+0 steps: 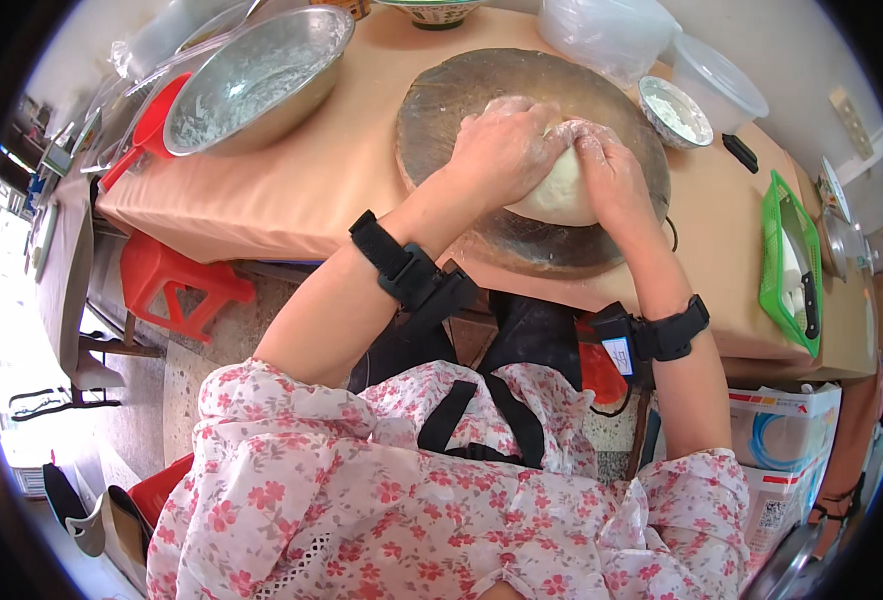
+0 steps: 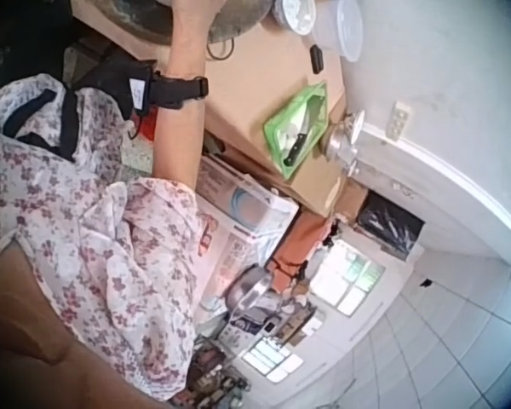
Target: Kneading a large piece of dough on a wooden board.
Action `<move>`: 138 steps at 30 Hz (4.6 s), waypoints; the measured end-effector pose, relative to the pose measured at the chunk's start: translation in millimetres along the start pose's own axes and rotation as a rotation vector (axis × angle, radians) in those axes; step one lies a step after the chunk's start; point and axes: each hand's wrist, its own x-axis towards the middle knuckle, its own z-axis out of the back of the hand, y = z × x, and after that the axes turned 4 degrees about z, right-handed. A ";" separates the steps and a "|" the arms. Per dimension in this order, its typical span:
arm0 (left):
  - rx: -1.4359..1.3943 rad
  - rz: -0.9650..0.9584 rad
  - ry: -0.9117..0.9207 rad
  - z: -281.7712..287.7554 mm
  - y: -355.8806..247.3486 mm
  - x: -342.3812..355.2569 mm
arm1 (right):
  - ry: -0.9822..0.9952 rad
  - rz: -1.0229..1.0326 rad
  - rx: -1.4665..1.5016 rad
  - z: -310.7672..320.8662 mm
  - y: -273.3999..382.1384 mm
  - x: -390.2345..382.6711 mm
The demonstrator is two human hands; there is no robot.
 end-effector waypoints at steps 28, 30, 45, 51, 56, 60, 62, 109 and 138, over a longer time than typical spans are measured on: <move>0.029 0.046 0.011 -2.4 3.5 -1.6 | -0.072 0.176 -0.104 -8.7 -20.2 12.0; 0.065 -0.006 -0.003 -2.4 1.2 -12.5 | -0.068 0.161 -0.134 -9.9 -15.0 0.6; 0.113 -0.516 -0.426 -25.7 9.1 -120.6 | -0.250 0.674 -0.527 -24.9 2.0 -119.1; 0.061 -0.266 -0.245 -7.7 4.0 -64.2 | -0.177 0.468 -0.375 -22.3 0.1 -57.1; 0.063 0.018 -0.077 -6.5 3.7 -16.8 | -0.049 0.212 -0.197 -8.6 -12.1 -1.1; -0.036 0.088 0.010 -4.0 4.9 -7.4 | -0.053 0.236 -0.211 -10.0 -21.8 9.9; 0.019 0.038 -0.077 -7.6 2.1 -15.3 | -0.077 0.246 -0.185 -10.6 -20.9 2.2; -0.095 -0.388 -0.335 -7.2 -4.0 -104.5 | -0.273 0.616 -0.379 -12.0 28.8 -83.6; -0.080 -0.353 -0.304 9.3 -5.3 -88.7 | -0.186 0.561 -0.449 -16.1 20.6 -85.0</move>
